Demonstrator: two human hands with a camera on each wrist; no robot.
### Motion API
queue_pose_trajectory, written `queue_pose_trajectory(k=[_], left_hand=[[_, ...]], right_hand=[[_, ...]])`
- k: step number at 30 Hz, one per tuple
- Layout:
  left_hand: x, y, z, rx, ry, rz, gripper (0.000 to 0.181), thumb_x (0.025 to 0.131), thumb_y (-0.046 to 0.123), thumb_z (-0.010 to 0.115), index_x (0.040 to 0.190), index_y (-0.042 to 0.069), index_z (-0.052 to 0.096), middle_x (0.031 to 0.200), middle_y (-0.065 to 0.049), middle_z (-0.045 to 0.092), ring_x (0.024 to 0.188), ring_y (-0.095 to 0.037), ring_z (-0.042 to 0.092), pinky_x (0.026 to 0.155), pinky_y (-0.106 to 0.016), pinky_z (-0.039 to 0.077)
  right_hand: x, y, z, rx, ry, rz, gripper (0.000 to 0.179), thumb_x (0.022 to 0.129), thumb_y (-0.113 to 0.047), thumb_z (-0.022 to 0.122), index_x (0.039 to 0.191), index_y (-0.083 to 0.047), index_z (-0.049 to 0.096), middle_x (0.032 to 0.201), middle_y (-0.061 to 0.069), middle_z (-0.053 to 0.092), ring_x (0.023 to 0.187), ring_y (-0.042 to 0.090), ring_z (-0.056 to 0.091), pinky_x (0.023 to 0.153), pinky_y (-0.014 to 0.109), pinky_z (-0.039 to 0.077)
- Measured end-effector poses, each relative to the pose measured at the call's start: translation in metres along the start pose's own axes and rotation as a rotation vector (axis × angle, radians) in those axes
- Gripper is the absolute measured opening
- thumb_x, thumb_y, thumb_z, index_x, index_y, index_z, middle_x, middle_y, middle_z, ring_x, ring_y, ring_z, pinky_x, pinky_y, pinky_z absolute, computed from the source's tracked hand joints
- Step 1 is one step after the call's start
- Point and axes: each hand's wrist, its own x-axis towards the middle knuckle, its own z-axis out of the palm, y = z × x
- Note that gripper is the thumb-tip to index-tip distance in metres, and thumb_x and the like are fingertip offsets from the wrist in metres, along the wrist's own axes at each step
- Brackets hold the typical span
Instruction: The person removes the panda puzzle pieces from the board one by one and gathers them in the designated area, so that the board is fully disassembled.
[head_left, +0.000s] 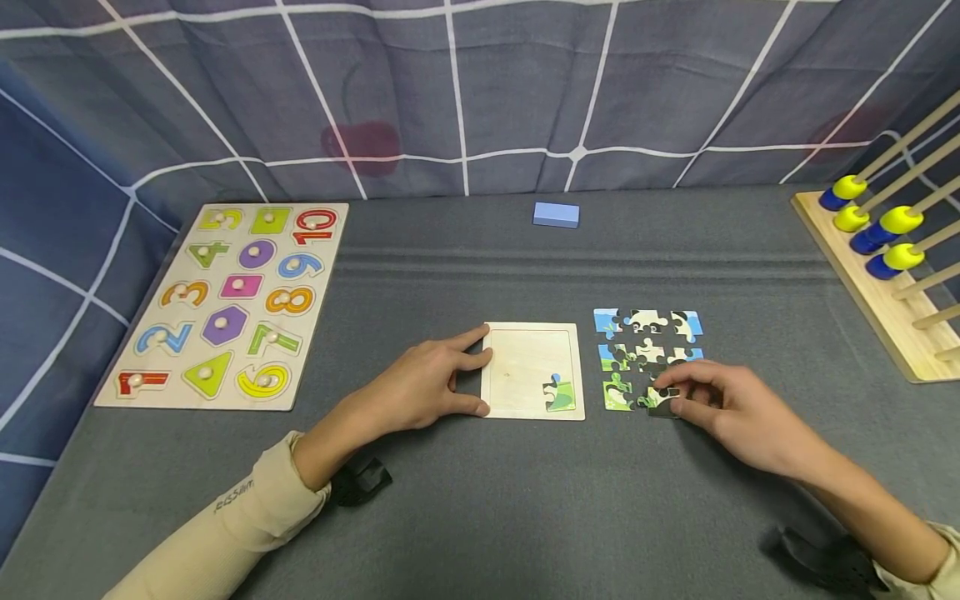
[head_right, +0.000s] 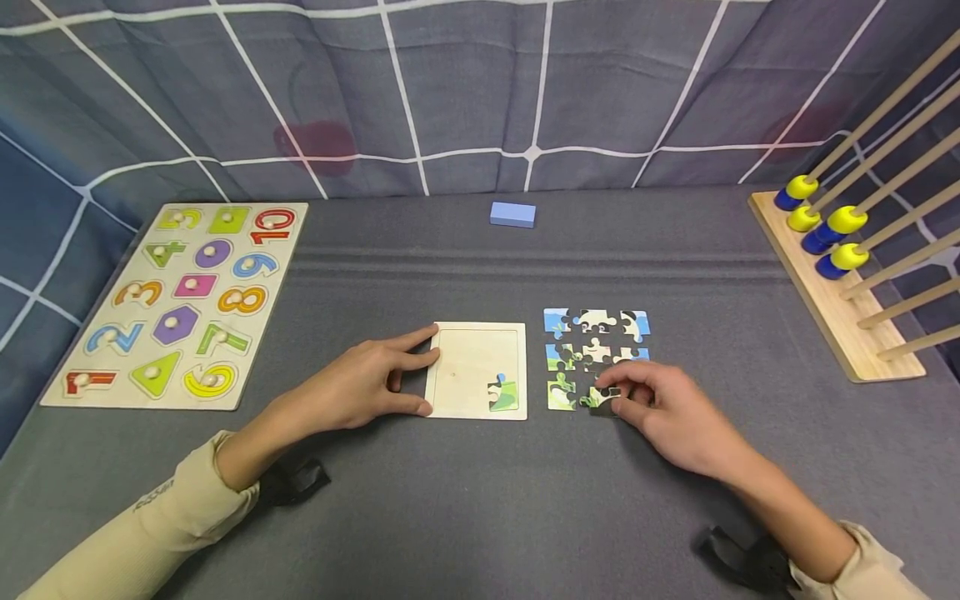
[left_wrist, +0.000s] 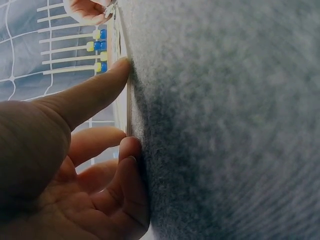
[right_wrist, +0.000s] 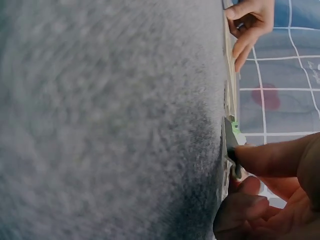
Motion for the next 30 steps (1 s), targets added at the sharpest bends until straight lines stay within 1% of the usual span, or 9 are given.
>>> queue_pose_trajectory(k=[3, 6, 14, 19, 23, 30], left_hand=[[-0.0001, -0.0003, 0.0002, -0.004, 0.002, 0.003, 0.068, 0.08, 0.03, 0.083, 0.138, 0.005, 0.058, 0.155, -0.014, 0.036, 0.057, -0.001, 0.047, 0.061, -0.024, 0.041], [0.0, -0.0006, 0.0003, -0.007, 0.002, 0.005, 0.068, 0.08, 0.03, 0.083, 0.138, 0.005, 0.058, 0.155, -0.014, 0.036, 0.057, -0.001, 0.047, 0.06, -0.024, 0.041], [-0.0002, -0.0006, -0.0002, -0.004, -0.001, 0.002, 0.069, 0.08, 0.03, 0.083, 0.138, 0.005, 0.057, 0.155, -0.014, 0.036, 0.057, -0.001, 0.047, 0.06, -0.025, 0.041], [-0.0008, -0.0001, -0.0005, -0.002, -0.005, -0.002, 0.069, 0.08, 0.03, 0.083, 0.138, 0.005, 0.057, 0.155, -0.014, 0.036, 0.057, -0.002, 0.047, 0.061, -0.025, 0.041], [-0.0008, -0.0001, -0.0004, 0.001, -0.005, -0.001, 0.068, 0.08, 0.03, 0.083, 0.138, 0.005, 0.057, 0.155, -0.014, 0.036, 0.057, -0.002, 0.047, 0.061, -0.025, 0.041], [-0.0012, -0.0001, -0.0003, 0.0, -0.003, -0.001, 0.068, 0.08, 0.03, 0.083, 0.138, 0.005, 0.057, 0.155, -0.013, 0.035, 0.056, -0.002, 0.047, 0.062, -0.025, 0.041]], right_hand=[[0.0006, -0.001, 0.0033, -0.079, 0.037, -0.046, 0.029, 0.081, 0.008, 0.074, 0.104, -0.01, 0.07, 0.075, -0.008, 0.051, 0.061, 0.007, 0.045, 0.052, 0.022, 0.037], [0.0007, -0.0015, 0.0049, -0.131, 0.059, -0.067, 0.032, 0.078, 0.006, 0.078, 0.104, -0.011, 0.07, 0.076, -0.009, 0.05, 0.062, 0.005, 0.044, 0.053, 0.022, 0.036], [-0.0011, -0.0021, 0.0059, -0.202, 0.073, -0.059, 0.036, 0.076, -0.001, 0.083, 0.107, -0.015, 0.07, 0.083, -0.008, 0.052, 0.067, 0.004, 0.045, 0.056, 0.022, 0.036], [-0.0015, -0.0022, 0.0069, -0.225, 0.08, -0.065, 0.038, 0.075, -0.003, 0.084, 0.108, -0.016, 0.071, 0.083, -0.008, 0.05, 0.069, 0.005, 0.044, 0.058, 0.022, 0.034], [-0.0019, -0.0024, 0.0073, -0.222, 0.082, -0.069, 0.039, 0.074, -0.002, 0.085, 0.108, -0.016, 0.072, 0.084, -0.008, 0.051, 0.07, 0.005, 0.043, 0.059, 0.021, 0.034], [-0.0018, -0.0028, 0.0066, -0.218, 0.084, -0.054, 0.039, 0.074, -0.001, 0.084, 0.108, -0.015, 0.071, 0.082, -0.007, 0.049, 0.069, 0.006, 0.044, 0.058, 0.022, 0.035]])
